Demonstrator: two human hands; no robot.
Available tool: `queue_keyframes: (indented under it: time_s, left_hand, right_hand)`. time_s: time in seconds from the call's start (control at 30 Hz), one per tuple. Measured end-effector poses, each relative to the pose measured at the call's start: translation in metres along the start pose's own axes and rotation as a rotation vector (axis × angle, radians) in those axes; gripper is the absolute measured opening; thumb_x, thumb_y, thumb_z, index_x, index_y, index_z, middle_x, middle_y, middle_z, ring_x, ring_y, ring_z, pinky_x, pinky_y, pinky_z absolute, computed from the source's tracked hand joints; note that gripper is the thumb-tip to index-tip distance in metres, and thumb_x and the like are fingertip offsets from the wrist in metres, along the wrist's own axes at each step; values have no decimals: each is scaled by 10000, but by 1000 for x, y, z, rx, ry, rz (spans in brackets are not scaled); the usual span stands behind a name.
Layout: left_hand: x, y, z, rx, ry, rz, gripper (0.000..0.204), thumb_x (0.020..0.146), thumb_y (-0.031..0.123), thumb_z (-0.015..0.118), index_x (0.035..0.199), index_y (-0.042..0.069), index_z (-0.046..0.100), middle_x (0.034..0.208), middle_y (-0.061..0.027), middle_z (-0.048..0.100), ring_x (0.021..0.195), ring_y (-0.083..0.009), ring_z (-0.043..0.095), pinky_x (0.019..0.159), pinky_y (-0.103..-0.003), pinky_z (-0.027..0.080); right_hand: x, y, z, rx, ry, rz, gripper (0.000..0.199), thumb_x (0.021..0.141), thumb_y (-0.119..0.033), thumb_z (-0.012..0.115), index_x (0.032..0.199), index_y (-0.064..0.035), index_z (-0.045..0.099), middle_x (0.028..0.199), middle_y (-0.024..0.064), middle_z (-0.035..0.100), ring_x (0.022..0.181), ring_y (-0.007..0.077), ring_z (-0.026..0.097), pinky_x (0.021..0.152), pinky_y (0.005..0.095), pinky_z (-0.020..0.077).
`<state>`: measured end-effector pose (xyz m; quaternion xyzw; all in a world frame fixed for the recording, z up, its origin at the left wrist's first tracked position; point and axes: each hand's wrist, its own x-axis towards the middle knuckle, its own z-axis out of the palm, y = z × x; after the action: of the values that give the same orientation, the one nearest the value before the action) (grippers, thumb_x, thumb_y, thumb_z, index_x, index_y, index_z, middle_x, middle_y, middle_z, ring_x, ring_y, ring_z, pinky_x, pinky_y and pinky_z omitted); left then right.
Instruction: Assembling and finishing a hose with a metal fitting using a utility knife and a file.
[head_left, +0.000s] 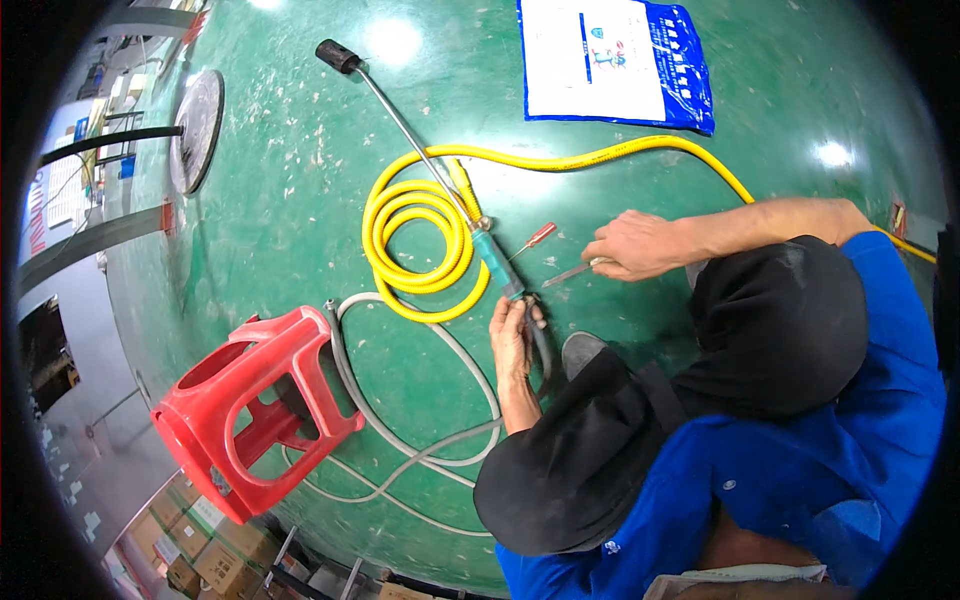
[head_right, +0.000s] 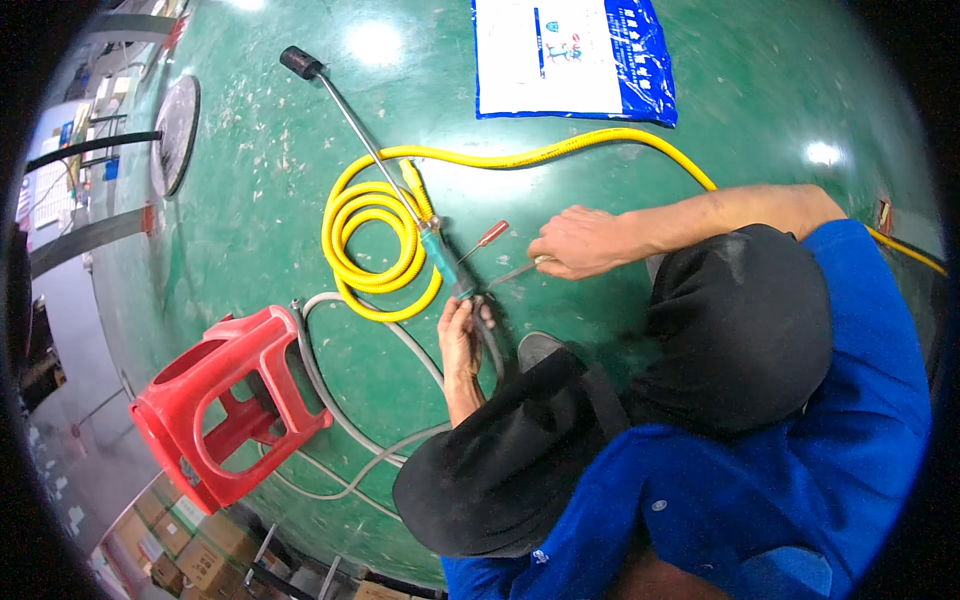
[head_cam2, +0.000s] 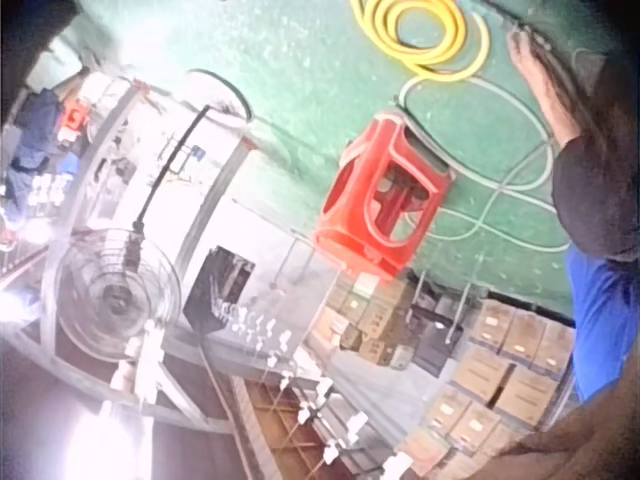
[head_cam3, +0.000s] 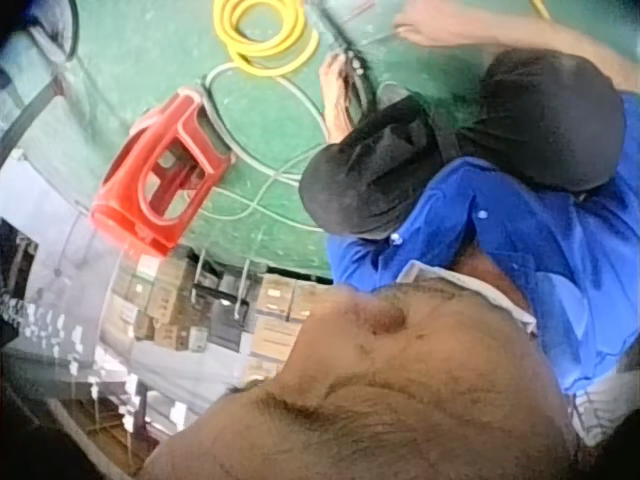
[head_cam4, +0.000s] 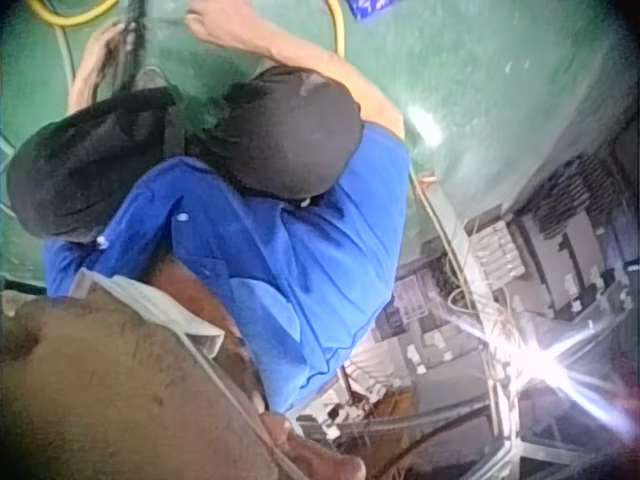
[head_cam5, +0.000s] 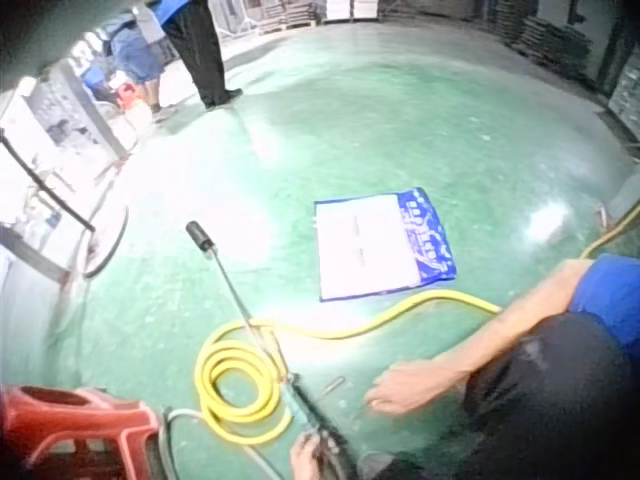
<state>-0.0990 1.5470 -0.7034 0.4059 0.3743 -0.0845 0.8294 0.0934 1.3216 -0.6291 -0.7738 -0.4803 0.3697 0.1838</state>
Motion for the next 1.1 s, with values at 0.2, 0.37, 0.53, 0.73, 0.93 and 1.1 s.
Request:
queue_keyframes:
  time_s: [0.2,0.37,0.53,0.73,0.93,1.1]
  left_hand:
    - [-24,46,-45,216,256,188,182,929,235,665,977,86,572,728,30,490,571,-77,439,490,-228,343]
    - [-34,75,-66,94,146,175,312,981,309,559,993,-2,580,819,-74,585,633,-147,518,532,-273,422]
    - [-30,64,-25,-11,3,79,199,970,167,558,1062,-9,571,942,-109,638,683,-189,589,575,-288,476]
    - [-34,31,-6,362,238,52,182,978,197,579,1038,25,578,753,-40,628,611,-90,517,578,-235,417]
    - [-60,30,19,622,401,251,273,986,267,521,844,38,558,597,18,450,532,-78,412,481,-266,315]
    - [-86,58,51,382,278,195,268,982,253,488,847,32,560,598,22,436,522,-73,367,478,-248,271]
  right_hand:
    - [-1,40,35,-157,20,-88,218,907,-243,560,1039,-90,641,905,142,593,873,333,615,727,483,520]
    - [3,53,52,-232,20,-122,198,894,-213,571,1044,-96,626,960,125,553,949,287,563,791,427,489]
    - [3,65,65,-336,5,-120,198,865,-171,567,1040,-84,601,969,123,532,970,266,545,813,404,457]
    - [7,54,58,-236,72,-146,343,854,-277,635,1102,-47,585,1017,166,562,985,309,574,834,432,475]
    - [93,2,-7,508,66,302,846,806,-576,699,1303,79,499,1192,239,627,1042,289,646,874,379,531]
    - [164,-51,-52,1072,197,181,728,842,-598,654,1168,44,547,954,140,633,710,193,627,640,339,525]
